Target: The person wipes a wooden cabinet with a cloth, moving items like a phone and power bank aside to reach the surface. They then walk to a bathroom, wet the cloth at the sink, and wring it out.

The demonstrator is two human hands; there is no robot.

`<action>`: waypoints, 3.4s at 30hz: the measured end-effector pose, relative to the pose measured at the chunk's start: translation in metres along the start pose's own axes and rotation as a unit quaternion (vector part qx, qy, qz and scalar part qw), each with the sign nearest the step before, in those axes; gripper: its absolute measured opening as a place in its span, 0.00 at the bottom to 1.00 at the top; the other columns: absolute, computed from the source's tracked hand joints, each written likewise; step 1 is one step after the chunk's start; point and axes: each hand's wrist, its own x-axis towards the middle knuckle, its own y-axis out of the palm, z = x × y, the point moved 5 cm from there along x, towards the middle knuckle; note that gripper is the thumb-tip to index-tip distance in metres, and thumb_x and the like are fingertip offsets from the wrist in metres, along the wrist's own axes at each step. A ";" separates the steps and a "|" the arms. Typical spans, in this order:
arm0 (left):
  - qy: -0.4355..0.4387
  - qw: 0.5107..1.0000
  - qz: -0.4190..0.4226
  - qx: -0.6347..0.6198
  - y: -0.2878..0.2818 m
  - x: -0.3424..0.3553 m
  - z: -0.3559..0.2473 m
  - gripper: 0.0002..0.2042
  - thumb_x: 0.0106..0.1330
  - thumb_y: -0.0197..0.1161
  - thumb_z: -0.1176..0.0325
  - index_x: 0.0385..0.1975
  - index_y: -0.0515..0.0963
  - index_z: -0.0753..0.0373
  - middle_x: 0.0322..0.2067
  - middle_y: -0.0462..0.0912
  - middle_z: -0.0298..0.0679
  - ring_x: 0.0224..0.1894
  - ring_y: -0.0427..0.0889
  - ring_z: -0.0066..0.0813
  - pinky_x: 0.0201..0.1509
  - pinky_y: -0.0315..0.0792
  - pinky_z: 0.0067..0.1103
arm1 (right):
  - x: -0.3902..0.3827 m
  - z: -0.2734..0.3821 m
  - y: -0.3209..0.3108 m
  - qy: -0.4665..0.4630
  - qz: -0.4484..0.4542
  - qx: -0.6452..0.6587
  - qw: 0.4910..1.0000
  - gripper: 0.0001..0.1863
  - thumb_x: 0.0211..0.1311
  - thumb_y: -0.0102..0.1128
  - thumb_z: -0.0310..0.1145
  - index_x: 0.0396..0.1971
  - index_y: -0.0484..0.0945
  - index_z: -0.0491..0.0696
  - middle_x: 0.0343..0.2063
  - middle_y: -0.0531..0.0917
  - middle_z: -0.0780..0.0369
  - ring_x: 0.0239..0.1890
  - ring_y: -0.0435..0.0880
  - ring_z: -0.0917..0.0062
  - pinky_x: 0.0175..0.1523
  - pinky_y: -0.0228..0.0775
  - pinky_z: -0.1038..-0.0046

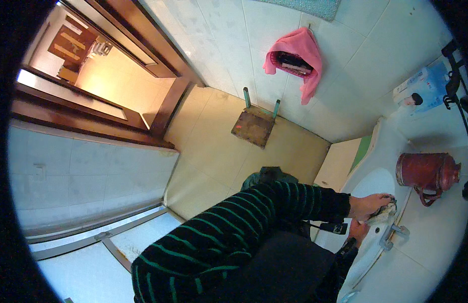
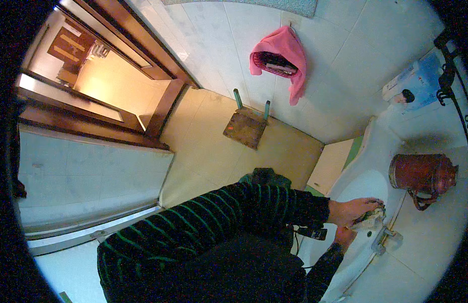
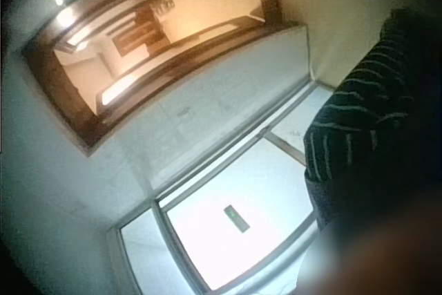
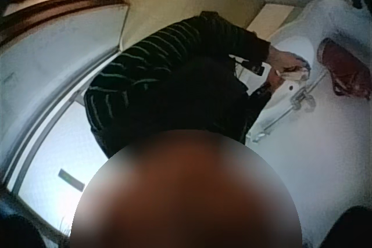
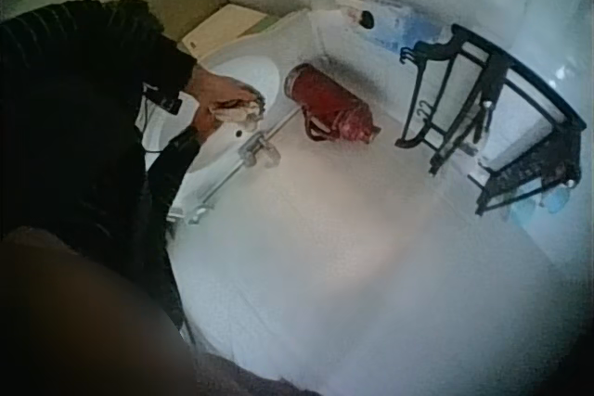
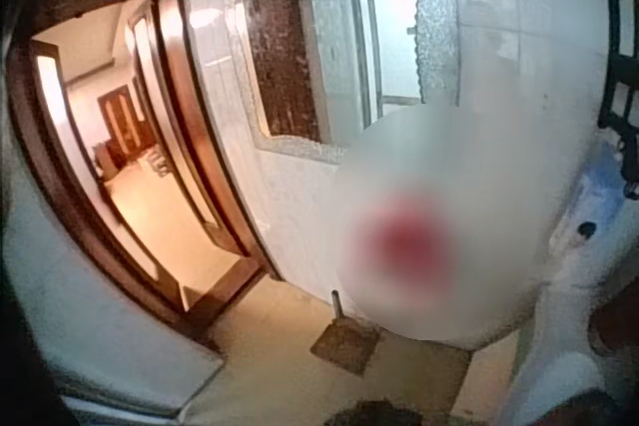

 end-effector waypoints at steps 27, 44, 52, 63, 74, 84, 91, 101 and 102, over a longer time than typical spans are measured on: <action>0.095 0.908 -0.138 0.385 -0.036 -0.024 -0.030 0.30 0.79 0.41 0.55 0.77 0.49 0.57 0.73 0.54 0.52 0.75 0.53 0.50 0.78 0.49 0.40 | 0.068 0.261 0.035 0.074 -0.097 0.398 0.909 0.31 0.79 0.39 0.45 0.73 0.59 0.42 0.72 0.65 0.55 0.72 0.65 0.64 0.75 0.54 0.64; 0.216 0.540 -0.015 0.813 0.010 -0.026 -0.053 0.14 0.67 0.57 0.63 0.45 0.81 0.63 0.64 0.70 0.50 0.73 0.58 0.55 0.72 0.56 0.47 | 0.029 0.215 0.016 0.116 -0.002 0.395 0.911 0.21 0.77 0.46 0.32 0.65 0.68 0.45 0.65 0.73 0.58 0.63 0.74 0.69 0.64 0.70 0.67; 0.332 0.528 -0.050 0.780 0.021 -0.040 -0.041 0.08 0.67 0.58 0.66 0.38 0.72 0.63 0.36 0.75 0.49 0.47 0.74 0.52 0.57 0.66 0.44 | 0.046 0.247 0.006 0.182 0.052 0.363 0.912 0.22 0.74 0.51 0.30 0.65 0.69 0.43 0.63 0.75 0.59 0.63 0.74 0.71 0.67 0.65 0.70; 0.199 0.886 -0.220 0.355 -0.002 -0.016 -0.011 0.13 0.71 0.59 0.60 0.27 0.78 0.62 0.25 0.78 0.41 0.34 0.78 0.32 0.73 0.56 0.30 | 0.040 0.202 0.042 0.203 -0.038 0.748 0.631 0.22 0.77 0.44 0.31 0.64 0.68 0.38 0.62 0.74 0.52 0.64 0.73 0.69 0.71 0.64 0.66; 0.389 0.516 0.089 0.758 0.007 -0.057 -0.051 0.13 0.64 0.63 0.66 0.44 0.73 0.63 0.47 0.73 0.48 0.52 0.71 0.51 0.63 0.65 0.40 | 0.030 0.228 0.008 0.251 -0.011 0.434 0.865 0.24 0.64 0.60 0.26 0.61 0.71 0.40 0.58 0.80 0.56 0.56 0.80 0.70 0.61 0.72 0.69; 0.318 0.589 -0.116 0.734 -0.011 -0.033 -0.038 0.13 0.66 0.61 0.56 0.31 0.75 0.62 0.31 0.72 0.45 0.38 0.72 0.49 0.53 0.65 0.38 | 0.027 0.196 0.056 0.213 -0.004 0.691 0.690 0.20 0.75 0.50 0.30 0.63 0.68 0.40 0.59 0.77 0.57 0.59 0.76 0.70 0.66 0.68 0.67; 0.201 0.748 -0.038 0.632 -0.027 -0.022 -0.044 0.14 0.72 0.56 0.59 0.34 0.78 0.65 0.31 0.79 0.48 0.38 0.79 0.50 0.54 0.69 0.36 | 0.022 0.206 0.045 0.164 -0.033 0.506 0.846 0.18 0.76 0.49 0.32 0.60 0.70 0.41 0.57 0.77 0.57 0.57 0.78 0.70 0.63 0.72 0.67; 0.287 0.634 -0.021 0.718 -0.005 -0.047 -0.063 0.08 0.61 0.65 0.66 0.31 0.73 0.61 0.37 0.71 0.47 0.43 0.70 0.50 0.47 0.67 0.37 | 0.025 0.191 0.038 0.250 -0.047 0.609 0.751 0.18 0.78 0.43 0.38 0.58 0.73 0.45 0.56 0.79 0.57 0.58 0.78 0.68 0.65 0.70 0.63; 0.326 0.607 -0.057 0.723 -0.005 -0.049 -0.066 0.09 0.62 0.65 0.65 0.30 0.73 0.61 0.37 0.70 0.47 0.44 0.70 0.50 0.47 0.66 0.37 | 0.023 0.194 0.046 0.259 -0.020 0.698 0.668 0.18 0.79 0.42 0.36 0.59 0.72 0.45 0.57 0.78 0.56 0.59 0.77 0.67 0.66 0.69 0.64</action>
